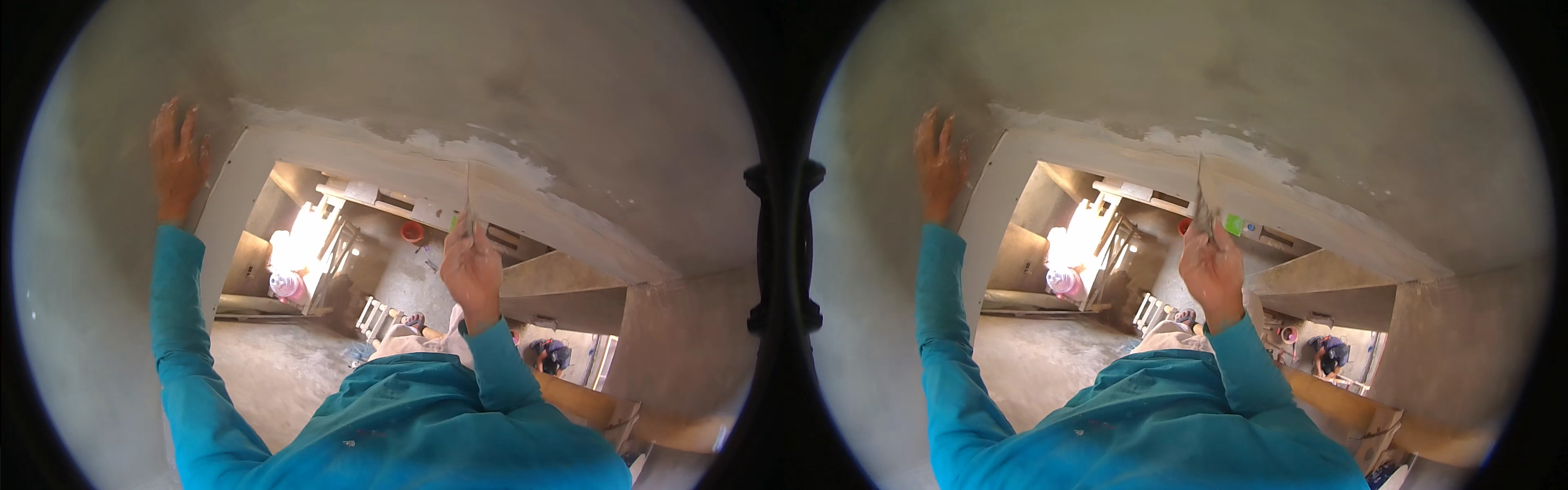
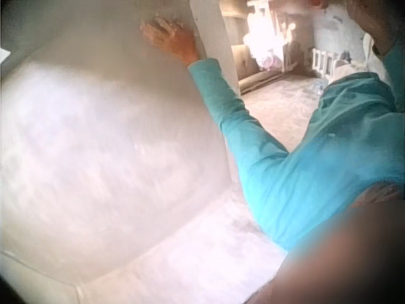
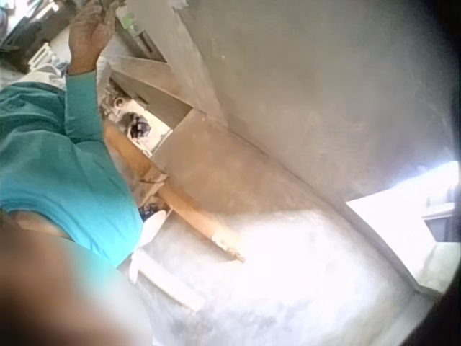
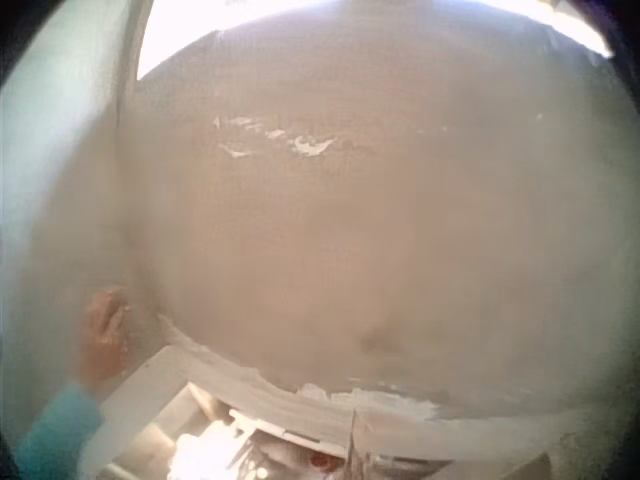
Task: The person applies joint compound to the corner and edges of a ceiling or wall using a taping knife and hawk. They repeatedly scoop compound from a bucket, spread it along the seam, and smooth the surface to create a finished joint.
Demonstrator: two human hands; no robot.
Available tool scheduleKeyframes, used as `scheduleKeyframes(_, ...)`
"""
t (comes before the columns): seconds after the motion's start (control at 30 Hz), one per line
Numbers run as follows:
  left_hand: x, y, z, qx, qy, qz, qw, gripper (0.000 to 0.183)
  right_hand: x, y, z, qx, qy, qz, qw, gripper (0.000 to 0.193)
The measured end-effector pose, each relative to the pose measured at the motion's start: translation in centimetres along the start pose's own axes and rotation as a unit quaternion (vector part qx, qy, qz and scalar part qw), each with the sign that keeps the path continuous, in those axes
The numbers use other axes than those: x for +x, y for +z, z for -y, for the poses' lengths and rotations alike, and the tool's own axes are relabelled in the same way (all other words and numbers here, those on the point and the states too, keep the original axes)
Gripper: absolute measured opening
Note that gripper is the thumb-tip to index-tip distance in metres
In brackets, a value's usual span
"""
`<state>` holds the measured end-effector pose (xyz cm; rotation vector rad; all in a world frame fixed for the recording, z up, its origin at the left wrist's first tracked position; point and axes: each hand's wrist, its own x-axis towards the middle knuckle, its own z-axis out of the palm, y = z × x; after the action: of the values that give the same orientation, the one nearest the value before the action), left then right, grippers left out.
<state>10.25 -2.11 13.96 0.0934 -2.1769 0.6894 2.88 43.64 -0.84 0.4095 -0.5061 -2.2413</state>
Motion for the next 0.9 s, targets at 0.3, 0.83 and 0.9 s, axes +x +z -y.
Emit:
scheduleKeyframes(0.3, 0.1, 0.2, -0.6, 0.018, -0.016, -0.003, 1.000, 0.053, 7.2, -4.8, -4.5, -0.172, -0.021, -0.101, 0.980, 0.027)
scheduleKeyframes(0.83, -0.4, 0.4, -0.4, 0.075, -0.029, 0.019, 0.997, 0.050, -7.6, -1.6, 1.6, -0.383, -0.271, -0.068, 0.880, 0.025)
scheduleKeyframes(0.9, -0.7, 0.8, -0.2, 0.074, -0.024, 0.012, 0.997, 0.047, -9.1, -3.1, 2.5, -0.412, -0.331, -0.096, 0.843, 0.024)
